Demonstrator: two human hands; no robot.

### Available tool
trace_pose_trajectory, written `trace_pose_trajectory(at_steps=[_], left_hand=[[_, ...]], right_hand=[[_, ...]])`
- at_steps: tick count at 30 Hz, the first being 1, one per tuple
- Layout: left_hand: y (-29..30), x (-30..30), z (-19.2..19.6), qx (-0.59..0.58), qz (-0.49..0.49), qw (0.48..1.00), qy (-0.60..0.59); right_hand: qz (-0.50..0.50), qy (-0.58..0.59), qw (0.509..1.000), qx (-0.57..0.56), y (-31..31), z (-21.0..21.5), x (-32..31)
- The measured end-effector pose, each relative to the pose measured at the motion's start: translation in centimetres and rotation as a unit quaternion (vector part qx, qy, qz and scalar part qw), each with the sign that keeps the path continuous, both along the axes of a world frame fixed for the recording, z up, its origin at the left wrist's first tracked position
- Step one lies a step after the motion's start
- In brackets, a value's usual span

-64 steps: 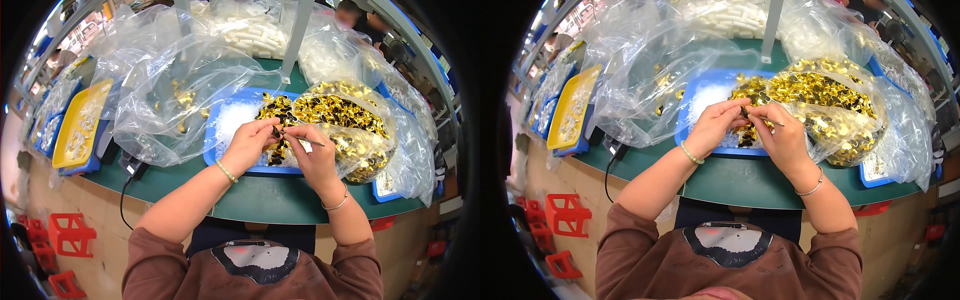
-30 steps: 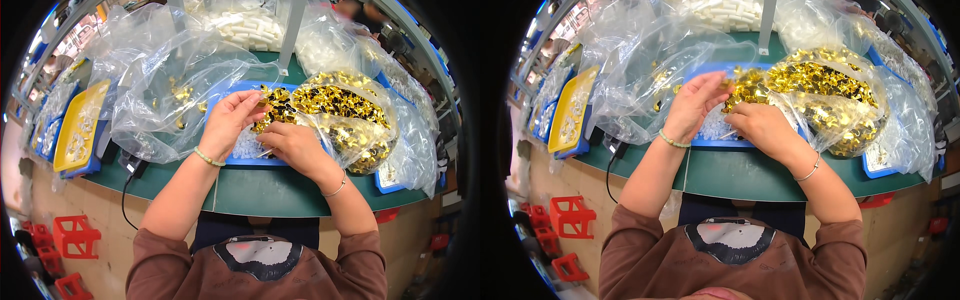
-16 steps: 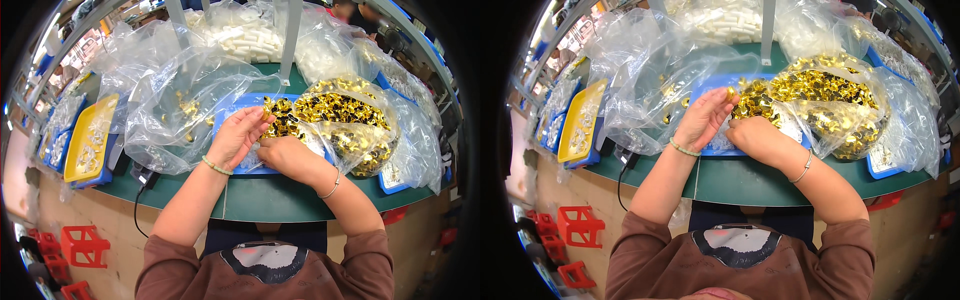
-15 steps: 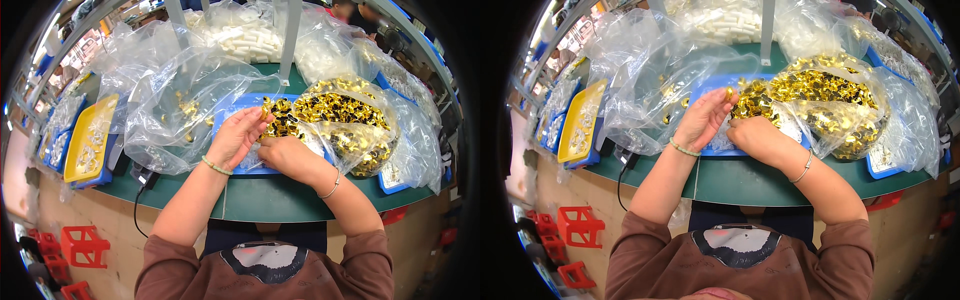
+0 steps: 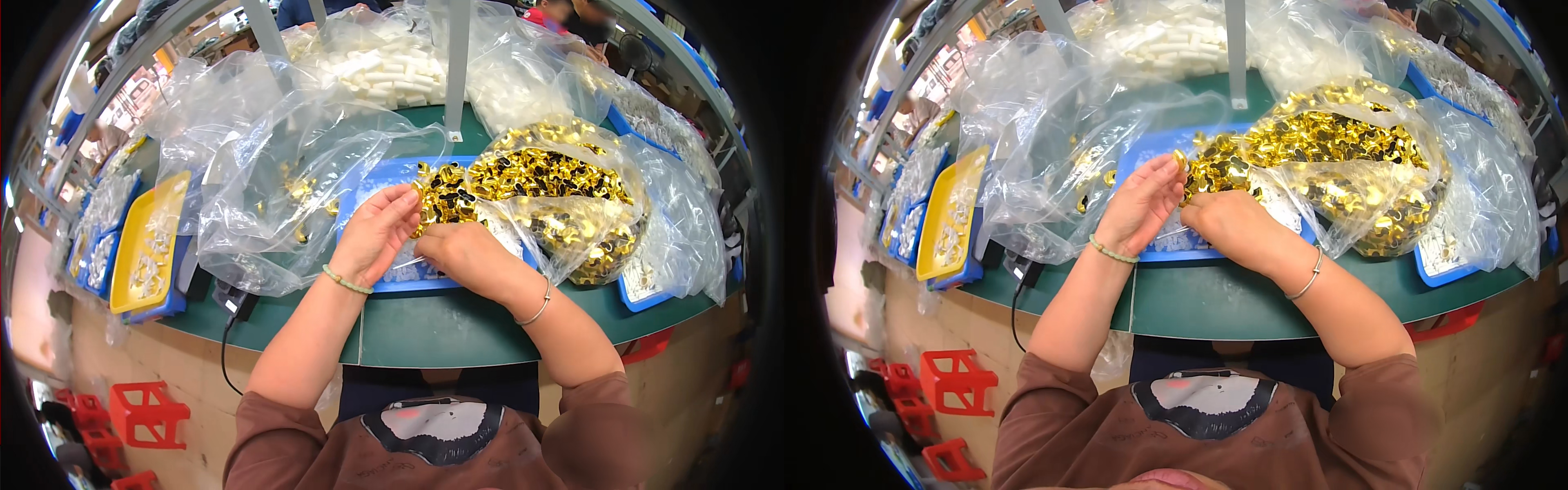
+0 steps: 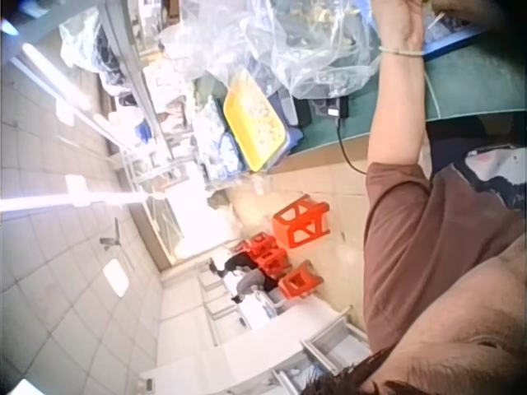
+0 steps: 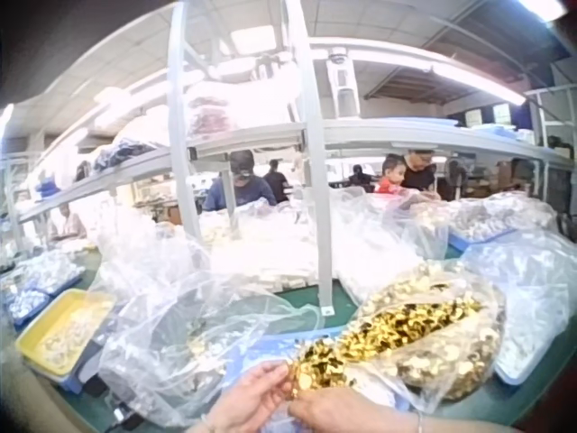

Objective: The person repeatedly picks up small gold and black decorative pieces from a blue tray and uses a metal tool to press or adjust them. The person handles the items one at a time, placing them back into the tray after each adjustment.

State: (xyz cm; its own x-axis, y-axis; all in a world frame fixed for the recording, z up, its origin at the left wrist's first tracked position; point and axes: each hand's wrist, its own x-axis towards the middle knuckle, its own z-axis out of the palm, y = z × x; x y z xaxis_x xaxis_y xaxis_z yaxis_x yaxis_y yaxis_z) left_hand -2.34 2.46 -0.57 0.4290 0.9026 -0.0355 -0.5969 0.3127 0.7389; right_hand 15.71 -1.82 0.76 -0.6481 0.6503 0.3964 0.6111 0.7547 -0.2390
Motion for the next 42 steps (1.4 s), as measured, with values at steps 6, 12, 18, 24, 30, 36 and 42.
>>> trace_pose_trajectory(at_steps=[6, 12, 18, 24, 30, 36, 42], left_hand=[[-0.1, 0.3, 0.7, -0.004, 0.010, 1.000, -0.001], [-0.5, 0.3, 0.9, 0.006, -0.003, 1.000, -0.010], [-0.9, 0.7, 1.0, -0.022, -0.014, 0.999, -0.026], [-1.4, 1.2, 0.6, -0.034, -0.064, 0.995, -0.073], [-1.5, 1.3, 0.6, -0.031, -0.076, 0.993, -0.089], [-1.6, 1.1, 0.7, -0.020, -0.107, 0.988, -0.110], [-1.4, 1.3, 0.2, -0.023, -0.084, 0.992, -0.094]], right_hand=[[-0.018, 0.022, 0.999, -0.021, -0.1, 1.0, 0.4], [-0.021, 0.139, 0.990, 0.002, 0.4, 1.3, 0.8], [-0.112, 0.355, 0.928, -0.027, 0.3, 1.9, 0.3], [-0.114, 0.383, 0.916, -0.036, 0.1, 2.2, 0.1], [-0.110, 0.404, 0.905, -0.079, 0.3, 1.7, 0.3], [-0.086, 0.367, 0.926, 0.013, 0.3, 1.8, 0.1], [-0.107, 0.336, 0.936, -0.004, -0.1, 2.4, -0.1]])
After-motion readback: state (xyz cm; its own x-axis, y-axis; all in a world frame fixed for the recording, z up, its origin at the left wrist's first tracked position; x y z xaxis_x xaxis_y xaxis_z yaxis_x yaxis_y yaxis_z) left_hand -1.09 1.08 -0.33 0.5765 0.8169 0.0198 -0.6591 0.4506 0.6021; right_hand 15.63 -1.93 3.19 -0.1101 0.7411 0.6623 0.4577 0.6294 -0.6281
